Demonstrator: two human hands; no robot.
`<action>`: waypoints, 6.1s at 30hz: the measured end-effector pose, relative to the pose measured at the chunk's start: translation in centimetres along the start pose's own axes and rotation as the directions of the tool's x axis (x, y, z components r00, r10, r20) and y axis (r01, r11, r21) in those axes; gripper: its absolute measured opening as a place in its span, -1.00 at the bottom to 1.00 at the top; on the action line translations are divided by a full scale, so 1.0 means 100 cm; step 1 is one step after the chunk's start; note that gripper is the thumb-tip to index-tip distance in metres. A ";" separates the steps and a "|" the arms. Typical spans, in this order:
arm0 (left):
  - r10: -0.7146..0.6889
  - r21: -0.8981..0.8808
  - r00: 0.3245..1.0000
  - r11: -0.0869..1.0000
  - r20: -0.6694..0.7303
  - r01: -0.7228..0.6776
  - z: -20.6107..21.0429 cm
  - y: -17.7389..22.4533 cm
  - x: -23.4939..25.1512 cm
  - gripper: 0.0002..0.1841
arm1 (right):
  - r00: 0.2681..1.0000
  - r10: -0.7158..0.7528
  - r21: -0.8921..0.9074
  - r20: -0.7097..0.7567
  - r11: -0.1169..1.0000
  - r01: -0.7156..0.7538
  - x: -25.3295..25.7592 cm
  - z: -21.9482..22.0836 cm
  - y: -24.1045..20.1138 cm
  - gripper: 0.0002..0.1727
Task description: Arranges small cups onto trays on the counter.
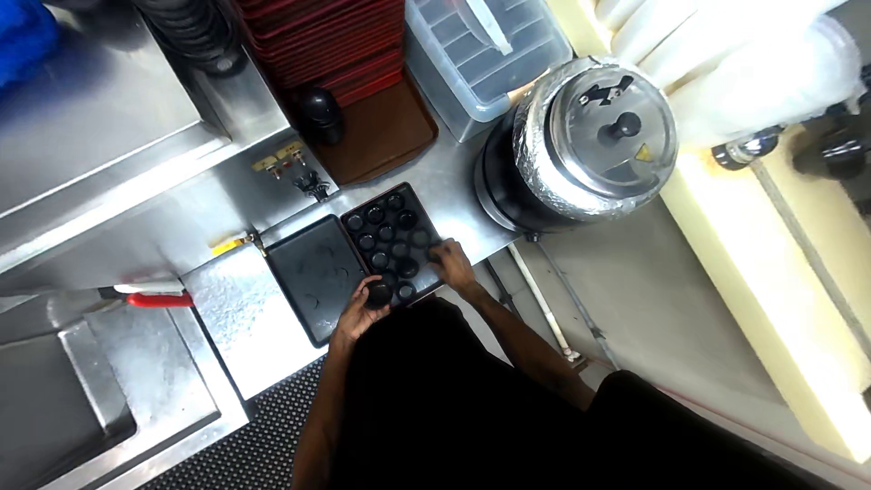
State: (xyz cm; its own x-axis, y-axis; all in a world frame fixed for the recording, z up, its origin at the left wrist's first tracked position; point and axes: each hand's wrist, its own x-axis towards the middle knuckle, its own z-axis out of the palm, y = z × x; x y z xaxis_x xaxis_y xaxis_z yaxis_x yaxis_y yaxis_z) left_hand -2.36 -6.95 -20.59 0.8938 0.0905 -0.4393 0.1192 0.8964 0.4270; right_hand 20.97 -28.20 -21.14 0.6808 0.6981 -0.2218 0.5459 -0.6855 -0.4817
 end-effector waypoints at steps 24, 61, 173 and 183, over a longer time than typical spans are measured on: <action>-0.123 0.122 0.967 0.981 -0.223 0.153 0.012 -0.005 0.005 -0.34 | 0.977 -0.214 0.412 -0.002 0.890 0.196 -0.022 0.007 -0.046 -0.50; -0.237 0.439 0.924 0.826 -0.300 0.354 0.082 -0.017 0.068 -0.73 | 0.943 0.327 0.573 -0.066 0.786 -0.233 -0.073 -0.016 0.017 -0.73; 0.136 0.376 0.835 0.922 -0.533 0.090 -0.096 0.125 -0.168 -0.49 | 0.917 0.093 0.624 -0.388 0.759 0.187 0.113 -0.093 -0.320 -0.64; 0.077 0.669 0.946 0.726 -0.314 0.163 -0.078 0.137 -0.121 -0.43 | 0.885 -0.381 0.008 -0.267 0.918 0.397 0.250 -0.260 -0.413 0.09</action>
State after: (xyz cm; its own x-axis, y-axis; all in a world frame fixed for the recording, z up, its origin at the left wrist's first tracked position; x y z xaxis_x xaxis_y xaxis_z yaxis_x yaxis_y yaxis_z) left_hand -14.94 7.57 -15.55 0.7191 0.2907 -0.6312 0.5213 0.3750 0.7665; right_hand 28.15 12.20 15.31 0.5251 0.8238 0.2137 0.7675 -0.3498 -0.5372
